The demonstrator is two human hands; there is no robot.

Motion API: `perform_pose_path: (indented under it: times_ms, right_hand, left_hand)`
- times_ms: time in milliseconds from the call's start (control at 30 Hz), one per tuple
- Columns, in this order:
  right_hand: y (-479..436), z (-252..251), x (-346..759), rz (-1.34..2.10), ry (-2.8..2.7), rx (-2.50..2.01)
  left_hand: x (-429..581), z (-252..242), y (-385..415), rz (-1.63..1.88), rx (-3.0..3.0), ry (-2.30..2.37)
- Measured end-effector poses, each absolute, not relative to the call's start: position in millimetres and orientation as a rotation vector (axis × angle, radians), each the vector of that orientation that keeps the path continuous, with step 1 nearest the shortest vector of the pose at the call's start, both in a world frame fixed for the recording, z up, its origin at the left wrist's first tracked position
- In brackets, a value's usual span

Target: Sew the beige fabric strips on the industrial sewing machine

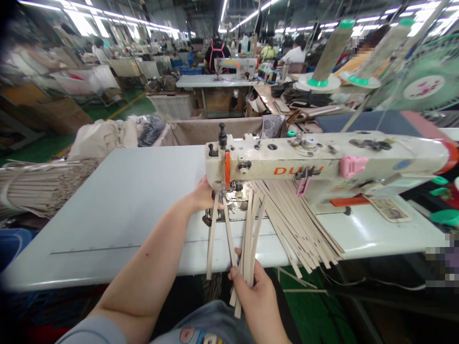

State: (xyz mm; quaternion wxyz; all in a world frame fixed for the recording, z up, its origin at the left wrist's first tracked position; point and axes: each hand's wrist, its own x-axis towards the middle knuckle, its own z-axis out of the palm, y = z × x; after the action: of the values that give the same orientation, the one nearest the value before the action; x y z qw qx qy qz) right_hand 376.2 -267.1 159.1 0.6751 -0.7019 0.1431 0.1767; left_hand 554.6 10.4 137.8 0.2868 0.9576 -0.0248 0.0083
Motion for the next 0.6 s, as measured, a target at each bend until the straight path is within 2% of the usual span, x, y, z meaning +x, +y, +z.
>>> perform_pose_path:
  times_ms: [333,600]
  right_hand:
    - [-280.6,166.3,372.9,0.567,0.335,-1.423]
    - [-289.4,169.4,369.4,0.576,0.352,-1.388]
  left_hand:
    - [555.3,139.0,8.1,-0.018,2.616,-0.062]
    - [555.3,137.9,10.3,-0.028,2.61,-0.079]
